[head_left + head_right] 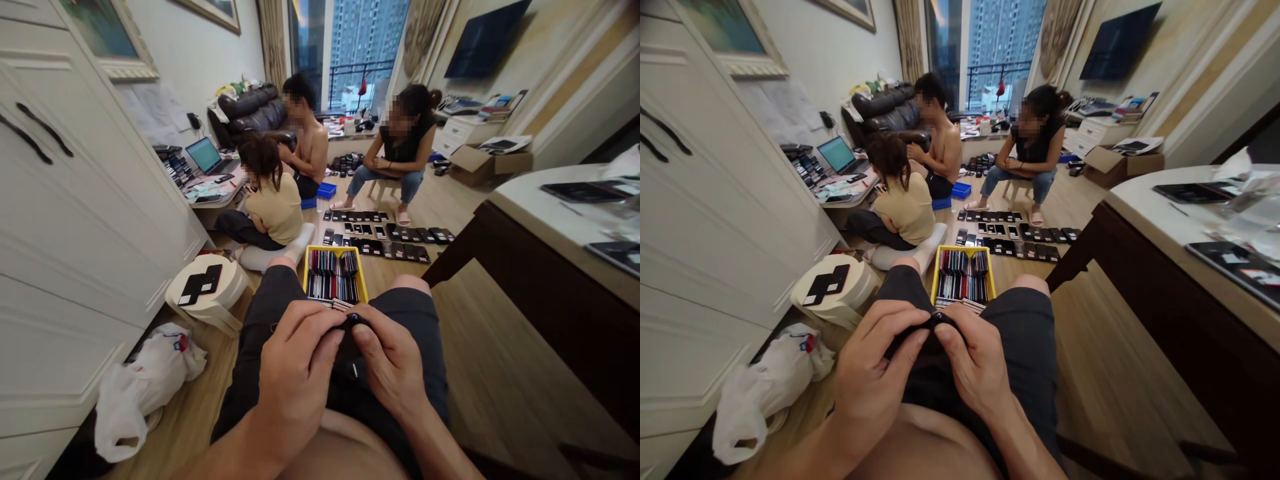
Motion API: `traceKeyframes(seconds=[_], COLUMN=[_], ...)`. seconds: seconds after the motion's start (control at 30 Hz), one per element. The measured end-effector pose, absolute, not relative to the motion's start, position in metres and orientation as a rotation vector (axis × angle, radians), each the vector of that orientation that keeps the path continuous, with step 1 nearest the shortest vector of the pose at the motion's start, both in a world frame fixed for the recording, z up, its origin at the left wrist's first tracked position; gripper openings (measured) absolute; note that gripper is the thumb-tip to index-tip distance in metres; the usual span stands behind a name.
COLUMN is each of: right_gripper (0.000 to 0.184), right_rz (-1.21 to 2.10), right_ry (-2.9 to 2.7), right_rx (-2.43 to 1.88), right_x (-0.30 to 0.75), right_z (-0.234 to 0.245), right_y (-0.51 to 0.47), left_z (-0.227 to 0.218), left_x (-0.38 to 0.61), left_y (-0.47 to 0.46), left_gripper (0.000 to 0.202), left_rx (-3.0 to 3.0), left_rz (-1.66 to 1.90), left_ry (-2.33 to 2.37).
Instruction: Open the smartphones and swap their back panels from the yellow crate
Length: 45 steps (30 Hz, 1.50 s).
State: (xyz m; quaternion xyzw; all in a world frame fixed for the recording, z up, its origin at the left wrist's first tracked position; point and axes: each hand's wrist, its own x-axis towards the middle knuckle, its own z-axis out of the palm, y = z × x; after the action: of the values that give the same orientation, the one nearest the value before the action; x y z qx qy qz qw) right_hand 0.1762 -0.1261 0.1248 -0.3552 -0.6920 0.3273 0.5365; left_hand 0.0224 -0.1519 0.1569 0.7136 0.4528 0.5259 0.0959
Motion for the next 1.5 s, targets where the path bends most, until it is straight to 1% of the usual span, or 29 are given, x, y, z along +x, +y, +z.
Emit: traceKeyframes(seconds=[0.13,0.47,0.6,0.93,1.07,1.23,1.33,1.4,1.5], right_gripper=[0.023,0.019,0.019,0.02,0.023,0.028,0.026,0.025,0.026], right_rz=[0.777,0.754,0.721,0.698,0.759,0.849,0.857,0.86,0.886], right_ry=[-1.664,-1.689,-1.691,-1.698,-1.663,-1.675,-1.642,-1.638,-1.663], right_rx=[-0.826,-0.765,-0.783,-0.856,-0.89,-0.863,-0.839,-0.84,-0.851], right_x=[0.179,0.181,0.181,0.181,0.186,0.19,0.188,0.186,0.186], right_z=[0.126,0.128,0.13,0.125,0.12,0.119,0.117,0.116,0.116], right_y=[-0.127,-0.129,-0.129,-0.131,-0.129,-0.127,-0.128,-0.13,-0.133], left_z=[0.158,0.159,0.157,0.14,0.142,0.155,0.156,0.152,0.145], left_x=[0.024,0.029,0.028,0.026,0.021,0.007,0.001,0.0,0.0], left_y=[-0.154,-0.155,-0.152,-0.151,-0.15,-0.144,-0.14,-0.14,-0.143], left_gripper=[0.026,0.023,0.024,0.026,0.028,0.021,0.013,0.022,0.029], left_rx=[2.13,2.183,2.227,2.22,2.143,1.899,2.177,2.395,2.54], left_rz=[1.571,1.68,1.703,1.672,1.526,1.146,0.86,0.717,0.7], left_ry=[1.336,1.33,1.261,1.216,1.176,1.256,1.318,1.321,1.367])
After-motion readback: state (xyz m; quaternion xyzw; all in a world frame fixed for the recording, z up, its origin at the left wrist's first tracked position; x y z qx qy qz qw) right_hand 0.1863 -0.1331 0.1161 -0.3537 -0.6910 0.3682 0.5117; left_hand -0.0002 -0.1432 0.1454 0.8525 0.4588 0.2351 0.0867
